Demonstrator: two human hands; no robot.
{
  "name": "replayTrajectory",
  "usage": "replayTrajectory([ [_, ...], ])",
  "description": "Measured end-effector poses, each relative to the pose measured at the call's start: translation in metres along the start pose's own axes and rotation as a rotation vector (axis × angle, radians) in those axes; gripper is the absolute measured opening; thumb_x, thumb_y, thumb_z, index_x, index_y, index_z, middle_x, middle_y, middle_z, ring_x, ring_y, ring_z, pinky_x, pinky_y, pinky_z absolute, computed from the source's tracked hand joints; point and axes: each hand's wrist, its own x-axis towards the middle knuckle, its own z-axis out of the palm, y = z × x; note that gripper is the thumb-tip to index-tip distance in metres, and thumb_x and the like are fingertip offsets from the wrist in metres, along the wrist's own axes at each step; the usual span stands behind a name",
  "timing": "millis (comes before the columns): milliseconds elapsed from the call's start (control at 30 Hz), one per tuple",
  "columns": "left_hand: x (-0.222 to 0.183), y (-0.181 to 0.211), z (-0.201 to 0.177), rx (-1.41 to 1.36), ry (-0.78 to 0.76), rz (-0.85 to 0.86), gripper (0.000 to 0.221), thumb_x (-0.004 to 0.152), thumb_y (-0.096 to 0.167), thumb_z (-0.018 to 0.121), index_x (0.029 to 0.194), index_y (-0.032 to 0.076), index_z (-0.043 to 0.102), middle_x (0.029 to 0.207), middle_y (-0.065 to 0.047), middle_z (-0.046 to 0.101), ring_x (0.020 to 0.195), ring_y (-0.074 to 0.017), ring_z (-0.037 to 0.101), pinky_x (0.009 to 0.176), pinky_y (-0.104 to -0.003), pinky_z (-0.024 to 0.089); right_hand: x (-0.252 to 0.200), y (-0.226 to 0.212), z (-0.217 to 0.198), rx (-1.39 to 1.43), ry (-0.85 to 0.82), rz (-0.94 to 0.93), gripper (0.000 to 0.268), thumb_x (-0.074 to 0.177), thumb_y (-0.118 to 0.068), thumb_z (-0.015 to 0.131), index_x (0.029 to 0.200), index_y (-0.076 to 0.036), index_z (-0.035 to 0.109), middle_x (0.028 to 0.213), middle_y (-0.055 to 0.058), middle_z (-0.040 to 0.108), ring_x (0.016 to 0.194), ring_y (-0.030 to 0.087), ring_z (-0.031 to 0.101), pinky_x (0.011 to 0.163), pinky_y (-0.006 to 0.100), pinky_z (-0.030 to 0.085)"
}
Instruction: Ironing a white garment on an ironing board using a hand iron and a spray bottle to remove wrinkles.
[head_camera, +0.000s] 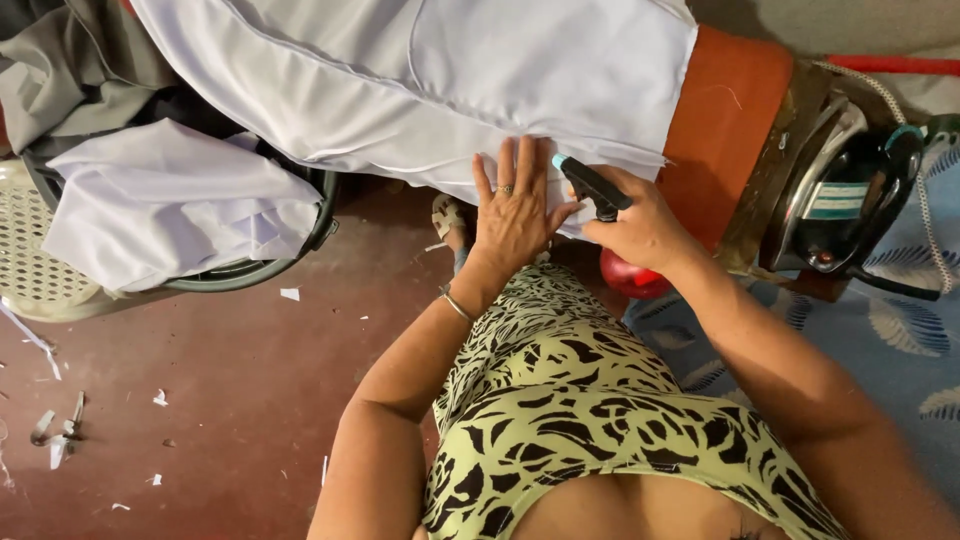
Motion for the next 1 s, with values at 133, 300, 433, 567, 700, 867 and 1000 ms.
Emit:
replayTrajectory([
  [133, 0.0, -0.005, 0.0, 0.001, -0.009, 0.006, 0.094, 0.097, 0.076, 0.038, 0.159, 0.006, 0.035, 0.161, -0.019, 0.027, 0.152, -0.0402, 0.018, 0.121, -0.07, 0.012, -0.005, 0.009, 0.0, 0.065, -0.003, 0.044, 0.031, 0.067, -0.005, 0.072, 0.097, -0.013, 0.067, 0.075, 0.002, 0.055, 0.082, 0.015, 0.058, 0.074, 0.039, 0.05],
  [300, 0.002, -0.009, 0.004, 0.093, 0.089, 0.025, 0.09, 0.098, 0.073, 0.035, 0.157, 0.004, 0.034, 0.152, -0.022, 0.03, 0.145, -0.04, 0.023, 0.118, -0.068, 0.018, -0.005, 0.012, -0.006, 0.162, -0.049, 0.083, 0.03, 0.064, 0.0, 0.074, 0.089, -0.013, 0.067, 0.072, 0.0, 0.057, 0.079, 0.012, 0.058, 0.07, 0.034, 0.05],
  [433, 0.004, -0.012, 0.006, 0.08, 0.152, 0.01, 0.093, 0.096, 0.074, 0.038, 0.156, 0.003, 0.036, 0.149, -0.02, 0.034, 0.143, -0.0369, 0.028, 0.117, -0.067, 0.019, -0.003, 0.003, -0.007, 0.36, -0.066, 0.141, 0.033, 0.063, 0.007, 0.077, 0.091, -0.008, 0.07, 0.073, 0.002, 0.067, 0.07, 0.009, 0.062, 0.068, 0.029, 0.055],
  [567, 0.001, -0.015, -0.006, 0.057, 0.053, -0.023, 0.09, 0.101, 0.071, 0.03, 0.159, 0.003, 0.032, 0.158, -0.021, 0.027, 0.147, -0.0374, 0.023, 0.119, -0.065, 0.013, -0.006, 0.043, 0.001, 0.505, -0.091, 0.234, 0.017, 0.067, 0.007, 0.076, 0.082, -0.002, 0.075, 0.07, 0.007, 0.069, 0.067, 0.013, 0.068, 0.071, 0.032, 0.057],
  [700, 0.003, -0.012, -0.024, 0.016, -0.069, -0.065, 0.089, 0.104, 0.07, 0.028, 0.164, 0.005, 0.024, 0.168, -0.023, 0.015, 0.155, -0.0411, 0.01, 0.12, -0.068, 0.002, -0.001, 0.042, -0.001, 0.409, -0.092, 0.341, 0.006, 0.066, -0.009, 0.077, 0.06, -0.008, 0.077, 0.06, 0.003, 0.064, 0.065, 0.008, 0.06, 0.076, 0.023, 0.05],
  [867, 0.005, -0.012, -0.041, 0.001, -0.166, -0.075, 0.086, 0.105, 0.066, 0.034, 0.167, 0.008, 0.018, 0.171, -0.022, 0.007, 0.156, -0.0429, 0.0, 0.12, -0.069, -0.001, 0.011, 0.036, 0.008, 0.635, -0.137, 0.189, 0.023, 0.063, 0.012, 0.074, 0.084, 0.003, 0.075, 0.079, 0.014, 0.07, 0.07, 0.024, 0.073, 0.061, 0.037, 0.06],
  [1000, 0.007, -0.012, -0.048, 0.023, -0.218, -0.085, 0.086, 0.105, 0.066, 0.033, 0.169, 0.013, 0.012, 0.172, -0.021, 0.0, 0.156, -0.0431, -0.007, 0.119, -0.07, -0.004, 0.011, -0.009, 0.001, 0.569, -0.087, 0.163, 0.026, 0.056, 0.016, 0.074, 0.079, 0.004, 0.072, 0.073, 0.01, 0.069, 0.068, 0.018, 0.07, 0.055, 0.034, 0.058],
])
